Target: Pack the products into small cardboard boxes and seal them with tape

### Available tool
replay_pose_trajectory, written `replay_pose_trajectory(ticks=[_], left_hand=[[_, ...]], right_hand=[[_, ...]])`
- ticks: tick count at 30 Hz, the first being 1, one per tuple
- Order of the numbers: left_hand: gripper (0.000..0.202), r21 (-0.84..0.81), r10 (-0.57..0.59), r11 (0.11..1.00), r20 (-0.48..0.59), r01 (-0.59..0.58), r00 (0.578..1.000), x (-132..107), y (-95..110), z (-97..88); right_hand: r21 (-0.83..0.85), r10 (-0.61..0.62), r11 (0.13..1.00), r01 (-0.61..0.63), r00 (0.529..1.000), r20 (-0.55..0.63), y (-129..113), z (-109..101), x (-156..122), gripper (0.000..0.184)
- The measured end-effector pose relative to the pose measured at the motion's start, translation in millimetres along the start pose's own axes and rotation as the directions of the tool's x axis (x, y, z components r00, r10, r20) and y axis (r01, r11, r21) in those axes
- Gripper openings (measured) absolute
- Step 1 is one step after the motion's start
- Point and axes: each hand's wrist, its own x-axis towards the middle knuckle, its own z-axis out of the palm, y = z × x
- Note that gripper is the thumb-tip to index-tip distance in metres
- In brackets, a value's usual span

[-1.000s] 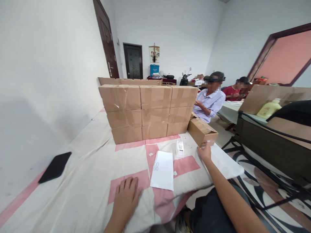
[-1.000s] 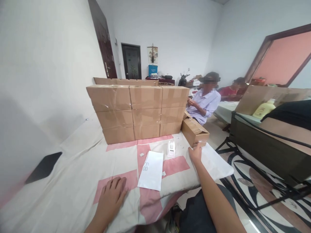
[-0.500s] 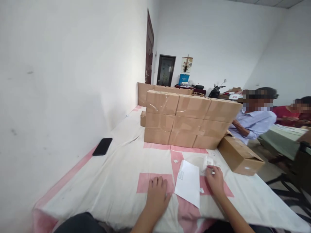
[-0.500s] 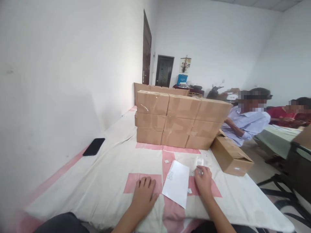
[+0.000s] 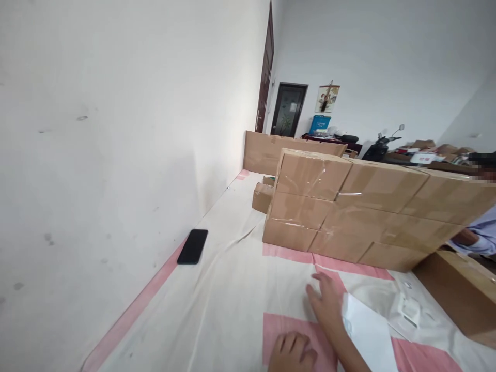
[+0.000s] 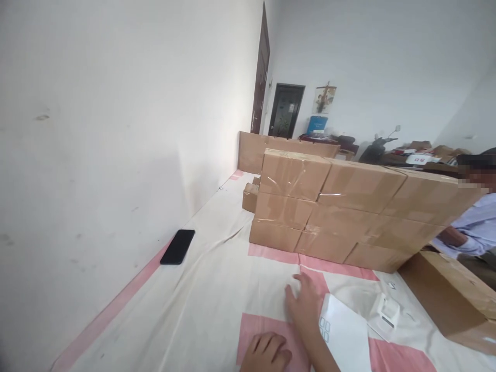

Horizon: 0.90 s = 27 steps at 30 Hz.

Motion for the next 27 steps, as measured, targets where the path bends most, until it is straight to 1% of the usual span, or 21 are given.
replay_pose_trajectory(ticks=[1,3,4,5,7,9,11,12,13,14,15,16,17,18,19,21,22,23,24,26,27], left_hand=[[0.014,-0.02,0.017,1.0,0.01,-0.017,1.0,5.6,-2.9,-0.1],[0.016,-0.129,0.01,0.992,0.05,-0.003,0.999,19.2,-10.0,-9.7],[0.02,-0.215,-0.013,0.976,0.069,0.028,0.998,26.3,-15.5,-18.5],[0.026,-0.301,-0.043,0.951,0.082,0.065,0.996,32.8,-23.1,-29.5],[0.034,-0.436,-0.089,0.893,0.074,0.113,0.993,42.7,-45.0,-57.2],[0.039,-0.453,-0.137,0.882,0.024,0.133,0.99,49.4,-74.9,-91.4],[0.045,-0.469,-0.22,0.866,-0.052,0.171,0.974,57.3,-109.3,-129.0],[0.042,-0.525,-0.359,0.814,-0.116,0.25,0.926,63.9,-127.1,-147.2],[0.036,-0.568,-0.471,0.76,-0.149,0.315,0.869,73.1,-144.9,-163.7],[0.031,-0.588,-0.53,0.726,-0.147,0.357,0.835,85.5,-162.5,-177.9],[0.029,-0.578,-0.541,0.721,-0.127,0.381,0.831,101.5,-179.7,-189.4],[0.028,-0.554,-0.569,0.721,-0.132,0.416,0.812,121.1,-196.2,-197.9],[0.028,-0.515,-0.566,0.744,-0.145,0.426,0.812,144.3,-212.0,-203.7],[0.029,-0.443,-0.523,0.798,-0.176,0.408,0.834,170.8,-226.8,-207.3],[0.036,-0.337,-0.451,0.865,-0.194,0.372,0.871,200.0,-240.4,-209.1],[0.057,-0.117,-0.311,0.949,-0.21,0.293,0.927,263.0,-263.4,-209.4],[0.066,-0.019,-0.259,0.965,-0.204,0.261,0.944,294.3,-272.5,-208.8],[0.07,0.075,-0.194,0.975,-0.167,0.209,0.967,323.7,-279.9,-208.2],[0.068,0.152,-0.149,0.974,-0.115,0.166,0.982,349.4,-285.6,-208.0],[0.054,0.165,-0.136,0.975,-0.09,0.15,0.987,384.6,-292.7,-209.5],[0.045,0.166,-0.143,0.974,-0.09,0.157,0.986,391.8,-294.5,-211.6]], right_hand=[[0.063,-0.094,0.994,0.086,0.987,0.132,-20.8,19.2,8.0,0.03],[0.088,-0.182,0.983,0.162,0.932,0.314,-63.8,58.3,26.5,0.021],[0.083,-0.218,0.976,0.202,0.908,0.357,-83.3,76.5,35.3,0.017],[0.055,-0.26,0.965,0.258,0.894,0.365,-99.7,92.9,42.7,0.016],[-0.047,-0.323,0.933,0.358,0.886,0.334,-120.8,118.4,51.6,0.017],[-0.117,-0.376,0.896,0.428,0.873,0.311,-126.3,133.8,53.2,0.021],[-0.124,-0.403,0.879,0.46,0.856,0.323,-122.0,141.7,51.0,0.024],[-0.122,-0.402,0.879,0.461,0.854,0.33,-118.9,143.7,49.7,0.025],[-0.12,-0.398,0.881,0.458,0.854,0.336,-116.4,144.9,48.7,0.026],[-0.118,-0.392,0.884,0.453,0.855,0.34,-114.9,145.3,48.1,0.029],[-0.115,-0.387,0.886,0.448,0.855,0.345,-114.5,145.2,47.9,0.031],[-0.108,-0.385,0.888,0.447,0.852,0.356,-115.3,144.5,48.0,0.032],[-0.102,-0.38,0.89,0.444,0.848,0.37,-116.8,143.5,48.3,0.032],[-0.103,-0.369,0.894,0.436,0.846,0.384,-118.7,142.3,48.7,0.031],[-0.108,-0.354,0.898,0.426,0.846,0.399,-120.6,140.9,49.2,0.03],[-0.109,-0.333,0.904,0.412,0.843,0.423,-123.4,138.4,49.9,0.028],[-0.104,-0.328,0.907,0.408,0.84,0.432,-123.9,137.5,50.1,0.028],[-0.097,-0.326,0.91,0.404,0.839,0.436,-123.9,136.9,50.3,0.028],[-0.09,-0.326,0.911,0.402,0.838,0.437,-123.3,136.8,50.5,0.027],[-0.079,-0.334,0.911,0.404,0.837,0.433,-121.2,137.6,50.7,0.025],[-0.077,-0.338,0.91,0.407,0.837,0.43,-119.9,138.3,50.8,0.025]])
